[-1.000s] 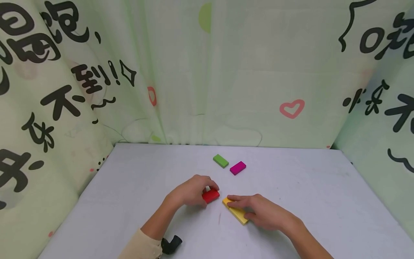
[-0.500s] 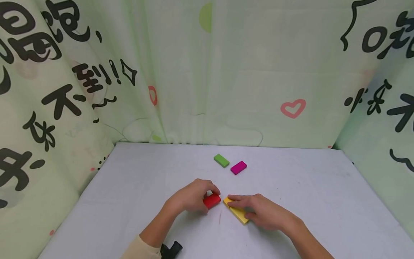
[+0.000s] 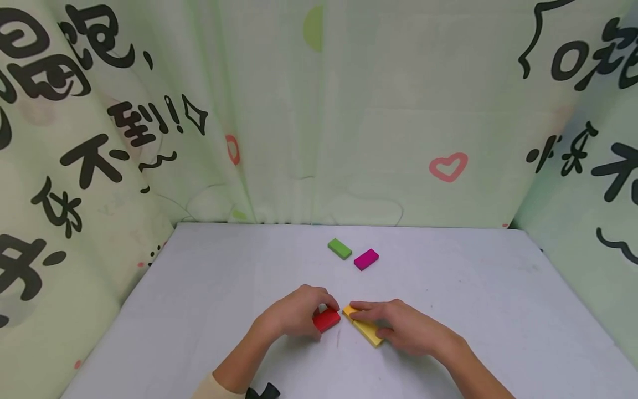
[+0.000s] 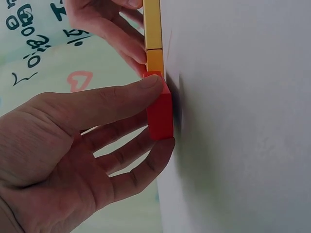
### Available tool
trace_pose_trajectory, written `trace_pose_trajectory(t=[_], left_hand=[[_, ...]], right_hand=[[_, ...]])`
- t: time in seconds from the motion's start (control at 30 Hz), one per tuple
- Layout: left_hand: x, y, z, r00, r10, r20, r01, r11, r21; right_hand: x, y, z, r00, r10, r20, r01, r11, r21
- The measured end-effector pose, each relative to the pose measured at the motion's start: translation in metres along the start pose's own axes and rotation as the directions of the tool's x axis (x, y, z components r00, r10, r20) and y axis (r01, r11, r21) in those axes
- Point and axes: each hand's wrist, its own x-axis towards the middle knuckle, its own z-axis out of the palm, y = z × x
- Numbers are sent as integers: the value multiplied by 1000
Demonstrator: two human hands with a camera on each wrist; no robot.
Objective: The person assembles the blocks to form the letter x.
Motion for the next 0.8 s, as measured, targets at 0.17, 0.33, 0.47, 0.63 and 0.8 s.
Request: trace_pose_trajectory(t=[0.17,0.33,0.47,0.63,0.8], left_hand=[[-1,1,2,1000,3,5,-3,1000,3],[0,1,2,1000,3,17,-3,1000,5],[0,2,2,1000,12,13,-12,1000,18],[-2,2,5,1000,11,8,-11,999,38],[-4,-1,5,999,53,9,-53,998,44]], right_hand=[[0,-1,0,1000,7,4,-7,1000,-3],[0,-1,0,1000,6,3,-6,1000,-4],[0,-3,-1,1000,-4,-1,4,1000,-3],[0,-3,-1,1000,-13,-8,13,1000,4],[0,-4,-1,1000,-11,-9,11,1000,-3]])
